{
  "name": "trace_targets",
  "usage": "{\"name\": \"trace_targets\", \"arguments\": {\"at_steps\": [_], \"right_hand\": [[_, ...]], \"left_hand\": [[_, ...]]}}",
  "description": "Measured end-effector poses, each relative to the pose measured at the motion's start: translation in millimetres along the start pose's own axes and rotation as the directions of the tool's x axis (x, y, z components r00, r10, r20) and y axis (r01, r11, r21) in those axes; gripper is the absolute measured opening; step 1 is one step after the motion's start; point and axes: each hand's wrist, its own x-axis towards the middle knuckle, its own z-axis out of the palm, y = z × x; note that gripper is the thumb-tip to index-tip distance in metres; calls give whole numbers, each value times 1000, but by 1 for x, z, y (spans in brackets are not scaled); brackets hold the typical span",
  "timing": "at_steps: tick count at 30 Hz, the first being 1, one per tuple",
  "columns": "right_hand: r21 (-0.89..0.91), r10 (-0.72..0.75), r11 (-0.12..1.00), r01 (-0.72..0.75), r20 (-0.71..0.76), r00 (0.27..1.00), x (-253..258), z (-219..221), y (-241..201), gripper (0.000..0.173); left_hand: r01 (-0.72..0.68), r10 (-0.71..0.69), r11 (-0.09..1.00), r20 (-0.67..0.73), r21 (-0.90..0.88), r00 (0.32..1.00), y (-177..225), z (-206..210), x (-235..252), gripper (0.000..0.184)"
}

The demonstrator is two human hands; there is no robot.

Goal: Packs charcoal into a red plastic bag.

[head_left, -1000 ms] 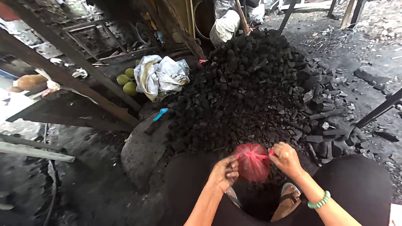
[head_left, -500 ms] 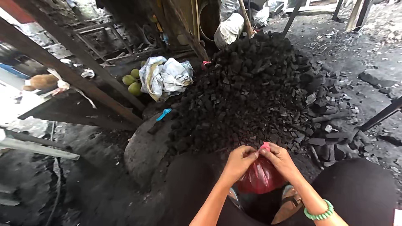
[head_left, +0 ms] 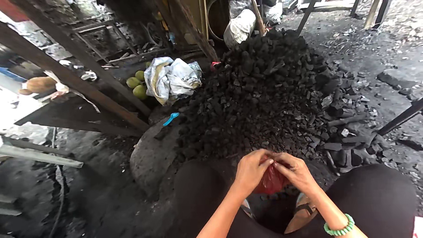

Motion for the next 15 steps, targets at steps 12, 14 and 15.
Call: {"name": "trace_targets", "arguments": {"at_steps": [12,14,15], "right_hand": [[34,33,999,-34,23,999,-9,-8,-2,40],[51,56,997,-54,-45,997,-5,-8,-8,41],[65,43,997,-37,-91,995,-3,-6,-9,35]], "left_hand": [[617,-357,141,542,-774,761,5,6,-5,31],[587,-335,280,496,-760,802,12,5,-8,26],[550,-302,402,461,-733,835,15,4,-10,23]]}}
